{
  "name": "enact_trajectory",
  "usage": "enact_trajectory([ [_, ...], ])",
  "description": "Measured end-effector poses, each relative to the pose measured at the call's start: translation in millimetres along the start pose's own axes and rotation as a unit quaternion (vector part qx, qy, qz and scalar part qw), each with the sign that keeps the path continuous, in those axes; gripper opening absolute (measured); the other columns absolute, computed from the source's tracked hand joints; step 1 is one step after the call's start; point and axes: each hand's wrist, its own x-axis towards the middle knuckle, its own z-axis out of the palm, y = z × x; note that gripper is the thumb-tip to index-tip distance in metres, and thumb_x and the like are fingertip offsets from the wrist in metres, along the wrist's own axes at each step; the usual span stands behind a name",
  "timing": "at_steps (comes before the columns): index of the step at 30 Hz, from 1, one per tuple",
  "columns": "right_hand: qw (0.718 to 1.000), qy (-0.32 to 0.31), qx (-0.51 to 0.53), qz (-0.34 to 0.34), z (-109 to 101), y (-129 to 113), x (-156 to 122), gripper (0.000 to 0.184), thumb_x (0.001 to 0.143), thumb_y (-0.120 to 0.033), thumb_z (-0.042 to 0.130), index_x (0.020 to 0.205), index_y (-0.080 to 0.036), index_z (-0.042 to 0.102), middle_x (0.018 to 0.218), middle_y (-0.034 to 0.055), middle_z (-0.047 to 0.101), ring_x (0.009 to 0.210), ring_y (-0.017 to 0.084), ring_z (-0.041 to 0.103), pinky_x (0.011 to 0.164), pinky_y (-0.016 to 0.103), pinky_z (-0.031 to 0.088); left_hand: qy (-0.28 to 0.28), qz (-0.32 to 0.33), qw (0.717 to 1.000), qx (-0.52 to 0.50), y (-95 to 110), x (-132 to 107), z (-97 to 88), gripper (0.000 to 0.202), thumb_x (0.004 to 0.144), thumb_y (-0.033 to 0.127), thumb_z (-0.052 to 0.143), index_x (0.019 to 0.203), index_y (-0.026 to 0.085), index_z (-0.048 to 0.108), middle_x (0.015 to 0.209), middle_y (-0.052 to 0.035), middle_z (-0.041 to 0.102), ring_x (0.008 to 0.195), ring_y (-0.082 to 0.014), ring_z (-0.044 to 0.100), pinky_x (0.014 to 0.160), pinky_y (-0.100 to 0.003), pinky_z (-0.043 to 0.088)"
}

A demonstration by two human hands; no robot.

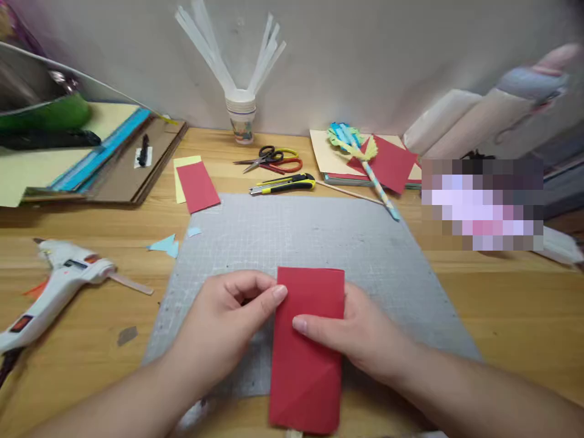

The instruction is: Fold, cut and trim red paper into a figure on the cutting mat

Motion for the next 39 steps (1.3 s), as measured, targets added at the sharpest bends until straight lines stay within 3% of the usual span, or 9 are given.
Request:
enact_trajectory([
  [9, 1.000, -0.009, 0.016, -0.003, -6.5, 1.4, 6.3, 0.022, 0.076, -0.027, 0.078, 0.095, -0.020, 0.071, 0.082, -0.0006, 0.071, 0.070, 0.010, 0.063, 0.064, 0.020, 0.050, -0.019, -0.004, 1.000, -0.014, -3.3, 4.2, -0.7, 0.028, 0.075, 0.044, 0.070, 0.067, 0.017, 0.067, 0.066, 0.0009, 0.061, 0.063, -0.0108, 0.047, 0.060, -0.022, 0.038],
  [13, 0.997, -0.030, 0.070, -0.023, -11.6, 0.4, 10.2, 0.021, 0.076, -0.027, 0.078, 0.094, -0.019, 0.072, 0.082, 0.0005, 0.071, 0.070, 0.010, 0.063, 0.064, 0.020, 0.049, -0.092, -0.065, 0.989, -0.096, -6.7, 8.5, -2.4, 0.033, 0.079, 0.050, 0.068, 0.078, 0.018, 0.065, 0.059, 0.0058, 0.048, 0.054, -0.0071, 0.031, 0.051, -0.019, 0.026],
  [16, 0.993, -0.062, 0.096, -0.021, -12.3, 0.0, 11.0, 0.020, 0.077, -0.026, 0.077, 0.094, -0.018, 0.072, 0.082, 0.0011, 0.071, 0.071, 0.010, 0.063, 0.064, 0.019, 0.049, -0.137, -0.094, 0.977, -0.137, -8.6, 9.2, -3.5, 0.035, 0.075, 0.051, 0.073, 0.078, 0.017, 0.064, 0.058, 0.0070, 0.044, 0.053, -0.0064, 0.029, 0.051, -0.019, 0.024],
  [23, 0.995, -0.057, 0.079, -0.015, -13.4, 2.6, 10.8, 0.022, 0.075, -0.026, 0.079, 0.094, -0.018, 0.072, 0.084, 0.0011, 0.071, 0.072, 0.010, 0.063, 0.064, 0.020, 0.049, -0.135, -0.103, 0.977, -0.130, -12.9, 10.3, -5.9, 0.036, 0.071, 0.049, 0.077, 0.073, 0.017, 0.061, 0.057, 0.0070, 0.044, 0.053, -0.0062, 0.028, 0.051, -0.020, 0.022],
  [28, 0.996, 0.008, 0.083, -0.033, -14.3, 2.8, 12.8, 0.018, 0.075, -0.028, 0.079, 0.089, -0.018, 0.071, 0.081, 0.0006, 0.070, 0.069, 0.011, 0.063, 0.063, 0.021, 0.049, -0.089, -0.077, 0.990, -0.080, -10.2, 11.7, -3.7, 0.034, 0.076, 0.051, 0.069, 0.073, 0.018, 0.060, 0.054, 0.0080, 0.040, 0.050, -0.0068, 0.027, 0.048, -0.020, 0.021],
  [35, 0.978, 0.146, 0.112, -0.102, -11.1, 5.5, 15.8, 0.019, 0.075, -0.032, 0.080, 0.082, -0.018, 0.069, 0.078, 0.0003, 0.069, 0.070, 0.013, 0.063, 0.067, 0.025, 0.051, -0.061, 0.017, 0.994, 0.087, -11.4, 7.4, 4.5, 0.024, 0.078, 0.041, 0.065, 0.070, 0.018, 0.062, 0.065, 0.0021, 0.056, 0.062, -0.0117, 0.047, 0.058, -0.023, 0.038],
  [39, 0.967, 0.166, 0.136, -0.135, -10.4, 5.5, 17.7, 0.019, 0.074, -0.032, 0.080, 0.087, -0.020, 0.072, 0.088, 0.0020, 0.073, 0.084, 0.018, 0.066, 0.079, 0.029, 0.054, -0.014, 0.012, 0.998, 0.066, -10.6, 7.2, 1.2, 0.022, 0.075, 0.039, 0.068, 0.070, 0.018, 0.065, 0.066, 0.0012, 0.062, 0.061, -0.0117, 0.051, 0.059, -0.022, 0.041],
])
